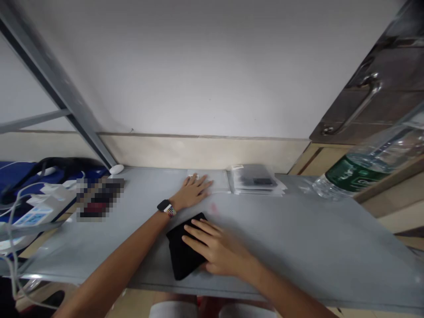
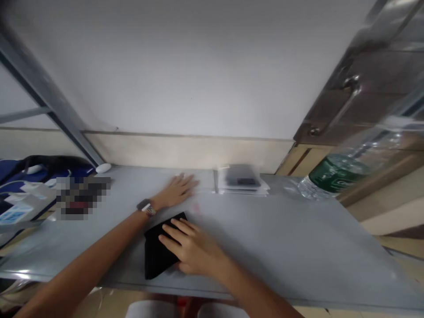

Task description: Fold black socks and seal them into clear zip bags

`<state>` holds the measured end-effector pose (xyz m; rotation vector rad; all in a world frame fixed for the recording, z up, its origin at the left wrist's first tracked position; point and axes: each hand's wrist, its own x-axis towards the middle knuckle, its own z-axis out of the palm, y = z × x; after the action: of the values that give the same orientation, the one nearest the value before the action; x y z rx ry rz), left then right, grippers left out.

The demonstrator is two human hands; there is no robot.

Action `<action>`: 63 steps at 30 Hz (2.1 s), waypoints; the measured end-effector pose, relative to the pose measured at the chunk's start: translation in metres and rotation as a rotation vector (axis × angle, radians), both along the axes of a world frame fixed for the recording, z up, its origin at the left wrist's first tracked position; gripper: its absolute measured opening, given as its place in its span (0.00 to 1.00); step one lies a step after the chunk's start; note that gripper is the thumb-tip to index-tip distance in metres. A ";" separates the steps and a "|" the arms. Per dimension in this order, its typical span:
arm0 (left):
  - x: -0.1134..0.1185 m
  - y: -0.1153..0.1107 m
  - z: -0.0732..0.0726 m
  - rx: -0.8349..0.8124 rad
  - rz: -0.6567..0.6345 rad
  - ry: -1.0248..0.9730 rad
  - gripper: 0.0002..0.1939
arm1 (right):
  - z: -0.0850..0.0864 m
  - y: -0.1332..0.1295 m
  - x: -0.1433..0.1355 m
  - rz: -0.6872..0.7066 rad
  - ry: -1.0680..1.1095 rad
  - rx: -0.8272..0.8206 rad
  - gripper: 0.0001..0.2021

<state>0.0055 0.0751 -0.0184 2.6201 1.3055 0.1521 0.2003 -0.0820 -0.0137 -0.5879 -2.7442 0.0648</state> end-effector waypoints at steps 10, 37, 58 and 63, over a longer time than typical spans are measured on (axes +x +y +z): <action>-0.025 -0.016 0.027 0.065 -0.026 -0.375 0.27 | -0.009 0.007 0.000 -0.279 0.082 -0.175 0.40; -0.028 -0.128 0.055 -0.490 0.272 -0.823 0.19 | 0.038 0.036 0.035 -0.736 1.189 -1.409 0.17; -0.036 -0.171 0.051 -0.075 0.233 -0.562 0.13 | 0.001 0.015 0.082 -0.659 0.948 -1.160 0.39; -0.031 -0.164 0.062 -0.167 0.477 -0.773 0.19 | 0.000 0.005 0.086 -0.585 0.909 -1.160 0.40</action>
<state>-0.0255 -0.0890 0.0439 1.7522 1.4888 0.9631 0.2864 -0.0766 -0.0141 -1.1983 -1.3668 1.4084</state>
